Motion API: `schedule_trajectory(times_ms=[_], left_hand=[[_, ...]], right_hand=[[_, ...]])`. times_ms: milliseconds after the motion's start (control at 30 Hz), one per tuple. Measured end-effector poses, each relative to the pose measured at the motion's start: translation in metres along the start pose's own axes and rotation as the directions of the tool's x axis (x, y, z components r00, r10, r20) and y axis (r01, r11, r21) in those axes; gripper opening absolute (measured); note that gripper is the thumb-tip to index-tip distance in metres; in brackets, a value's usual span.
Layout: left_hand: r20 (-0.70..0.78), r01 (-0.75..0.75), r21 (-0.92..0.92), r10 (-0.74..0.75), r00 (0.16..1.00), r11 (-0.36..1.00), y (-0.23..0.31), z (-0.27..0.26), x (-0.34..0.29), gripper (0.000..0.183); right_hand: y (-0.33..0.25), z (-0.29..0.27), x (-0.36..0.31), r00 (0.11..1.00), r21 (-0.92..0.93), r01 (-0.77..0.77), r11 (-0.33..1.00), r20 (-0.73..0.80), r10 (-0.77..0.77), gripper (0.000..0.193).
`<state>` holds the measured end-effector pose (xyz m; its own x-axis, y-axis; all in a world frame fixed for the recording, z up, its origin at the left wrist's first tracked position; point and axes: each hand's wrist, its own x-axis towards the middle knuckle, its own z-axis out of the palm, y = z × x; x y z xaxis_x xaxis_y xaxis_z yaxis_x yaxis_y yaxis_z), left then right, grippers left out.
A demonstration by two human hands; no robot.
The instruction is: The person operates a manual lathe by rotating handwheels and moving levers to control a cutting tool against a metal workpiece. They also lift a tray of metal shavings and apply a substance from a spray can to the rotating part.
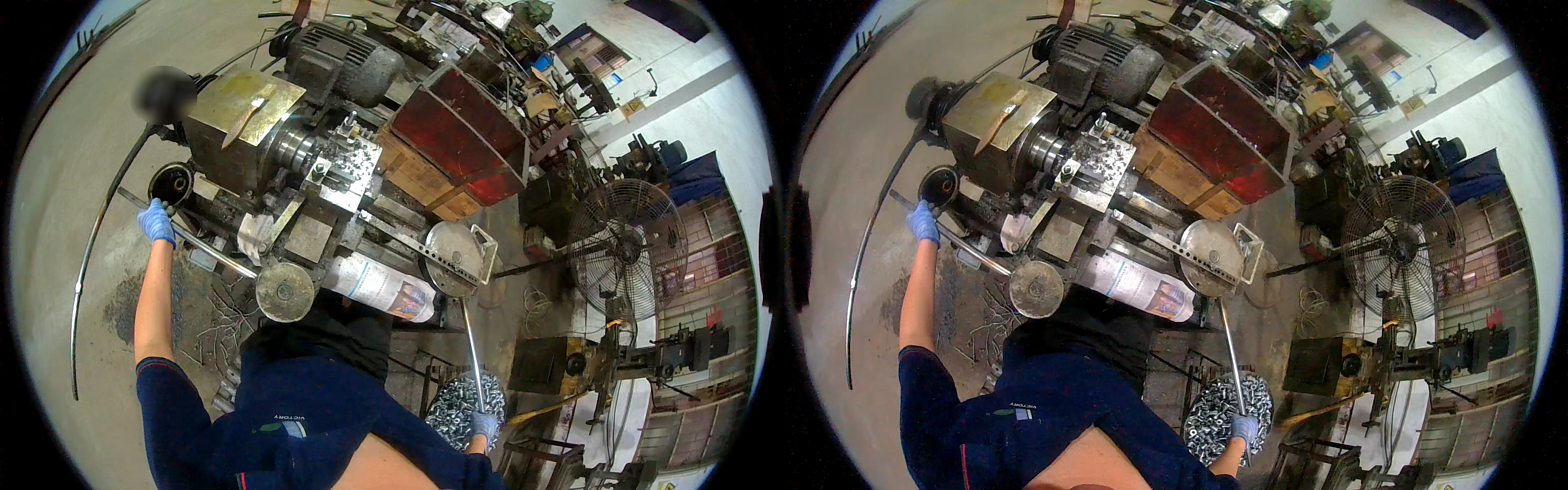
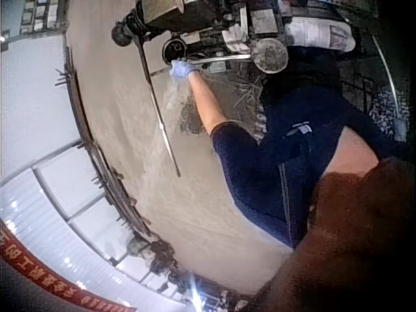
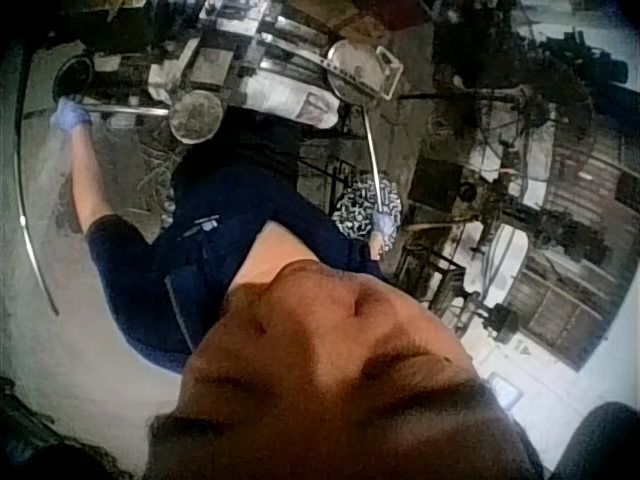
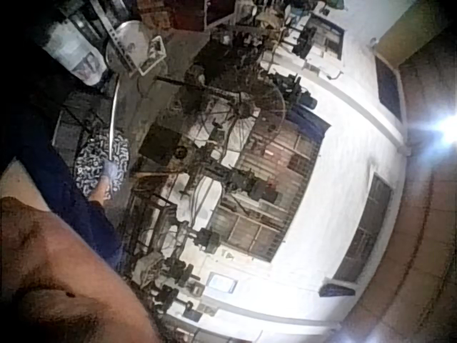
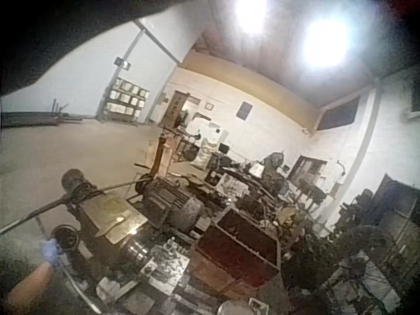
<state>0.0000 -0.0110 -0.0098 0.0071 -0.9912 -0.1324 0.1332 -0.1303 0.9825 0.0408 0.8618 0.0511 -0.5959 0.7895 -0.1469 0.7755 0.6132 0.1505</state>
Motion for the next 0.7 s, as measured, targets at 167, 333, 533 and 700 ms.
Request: schedule_trajectory(times_ms=[167,333,533,700], left_hand=[[-0.018,-0.008,0.014,0.008,1.000,1.000,0.006,0.003,-0.007,0.016],[-0.012,0.002,-0.030,-0.002,1.000,1.000,0.006,0.003,-0.007,0.017],[0.009,0.025,-0.067,-0.024,1.000,0.997,0.003,0.000,-0.003,0.019],[0.056,0.011,-0.108,-0.005,0.998,0.994,-0.006,-0.002,0.005,0.018]], right_hand=[[0.009,0.005,0.008,0.998,-0.042,0.020,0.999,0.054,-0.018,0.049],[0.017,0.020,0.018,1.000,-0.058,-0.004,0.998,0.025,0.006,0.051],[0.013,0.014,0.009,0.999,-0.028,0.015,0.999,0.032,-0.015,0.052],[0.024,0.028,0.020,0.999,-0.014,0.033,0.999,-0.012,-0.033,0.051]])
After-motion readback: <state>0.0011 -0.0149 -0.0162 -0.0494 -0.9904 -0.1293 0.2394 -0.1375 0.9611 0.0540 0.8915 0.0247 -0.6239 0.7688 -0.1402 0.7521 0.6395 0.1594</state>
